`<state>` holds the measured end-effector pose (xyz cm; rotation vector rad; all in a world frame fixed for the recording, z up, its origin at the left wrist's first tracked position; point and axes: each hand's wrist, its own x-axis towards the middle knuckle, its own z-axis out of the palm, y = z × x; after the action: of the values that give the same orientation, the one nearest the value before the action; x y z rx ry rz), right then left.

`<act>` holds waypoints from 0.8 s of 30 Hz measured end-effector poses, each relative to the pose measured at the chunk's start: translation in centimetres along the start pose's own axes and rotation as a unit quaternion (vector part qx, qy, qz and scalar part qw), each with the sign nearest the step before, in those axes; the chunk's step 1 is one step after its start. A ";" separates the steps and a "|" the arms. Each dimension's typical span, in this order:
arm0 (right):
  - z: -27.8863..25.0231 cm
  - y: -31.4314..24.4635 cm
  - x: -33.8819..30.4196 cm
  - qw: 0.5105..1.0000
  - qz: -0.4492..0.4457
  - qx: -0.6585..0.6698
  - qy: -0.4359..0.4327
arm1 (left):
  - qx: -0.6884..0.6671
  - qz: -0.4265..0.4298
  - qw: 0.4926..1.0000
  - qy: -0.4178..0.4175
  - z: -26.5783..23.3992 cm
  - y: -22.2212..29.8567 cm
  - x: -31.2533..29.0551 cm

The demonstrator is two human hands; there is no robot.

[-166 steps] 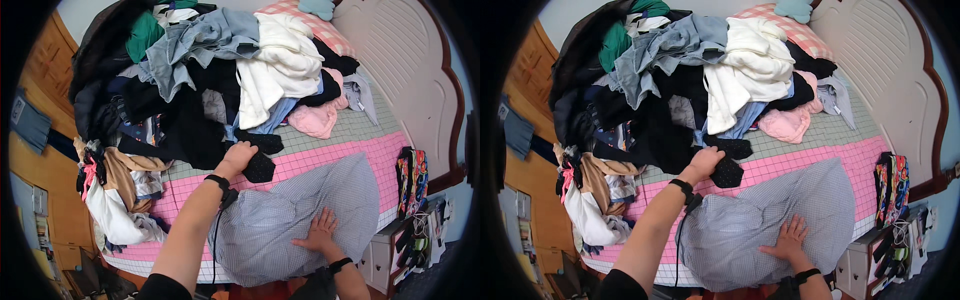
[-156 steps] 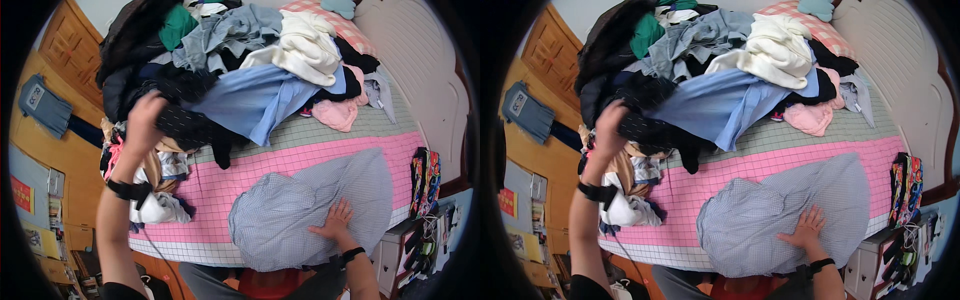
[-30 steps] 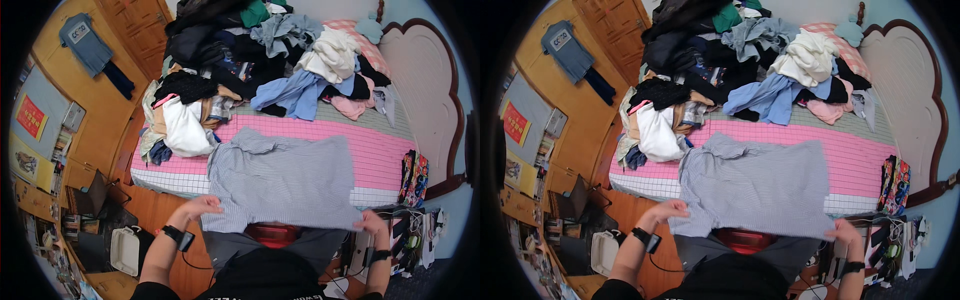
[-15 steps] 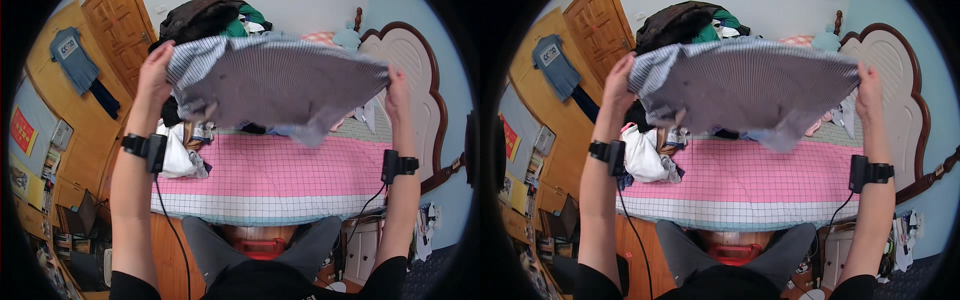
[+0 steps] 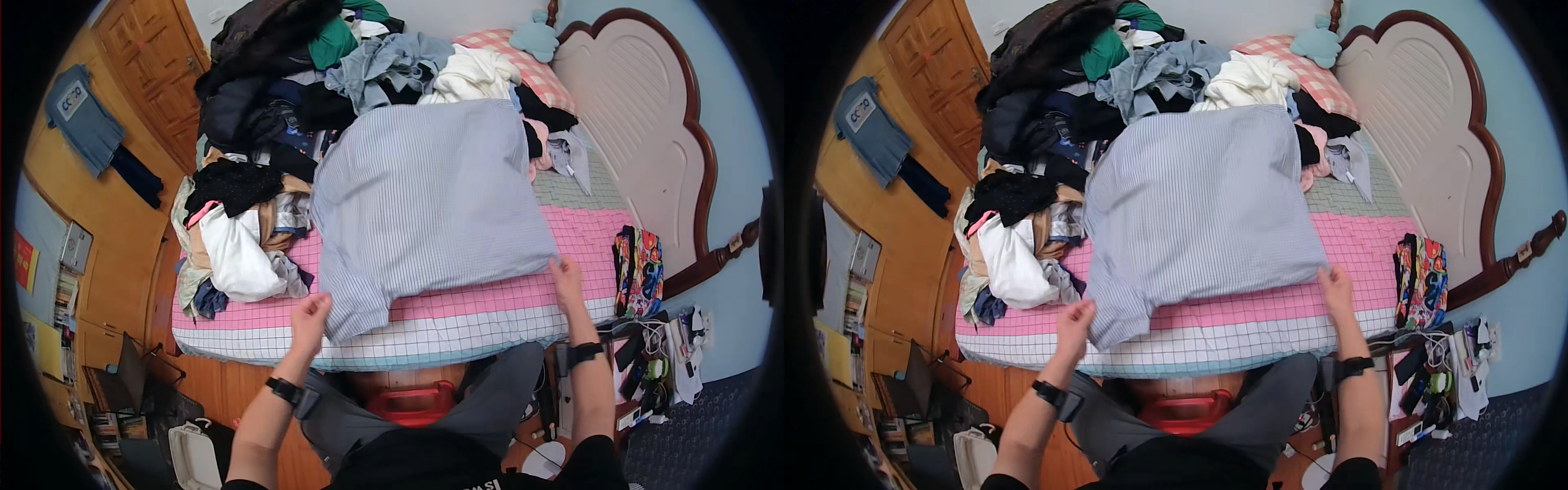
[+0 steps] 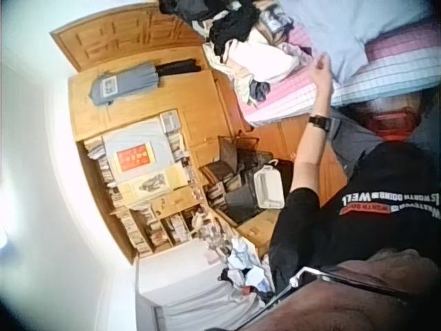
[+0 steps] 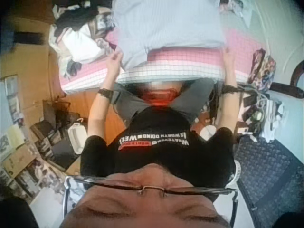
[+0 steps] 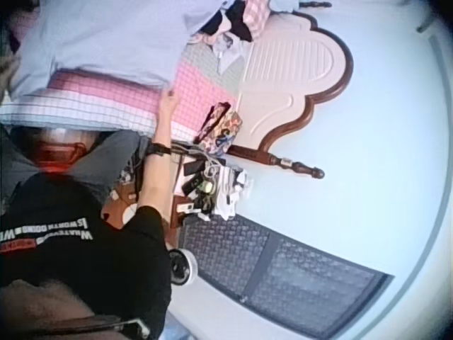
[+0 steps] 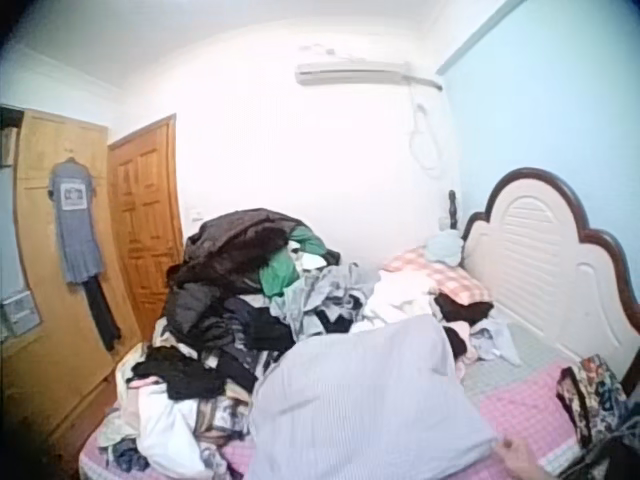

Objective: Folding a short-sleeved checkered shirt on a bed.

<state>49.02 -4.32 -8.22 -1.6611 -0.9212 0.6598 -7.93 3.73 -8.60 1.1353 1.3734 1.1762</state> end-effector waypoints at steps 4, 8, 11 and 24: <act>0.1 9.6 -2.5 0.991 0.127 -0.017 -0.037 | 0.040 -0.105 0.992 -0.058 1.2 -8.5 -2.4; 0.4 10.1 -4.9 0.985 0.153 -0.057 -0.047 | 0.015 -0.207 0.977 -0.050 0.2 -9.4 -5.1; -1.4 10.2 -6.0 0.981 0.183 -0.025 -0.064 | 0.008 -0.212 0.976 -0.041 -0.6 -9.5 -5.9; 1.1 8.5 -8.8 0.900 -0.057 -0.394 0.180 | 0.020 -0.260 0.964 0.047 -0.3 -13.3 -9.1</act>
<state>45.38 -12.15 -16.95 -2.3085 -1.0664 -0.1579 -8.11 -6.69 -20.91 0.6840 1.6470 0.8278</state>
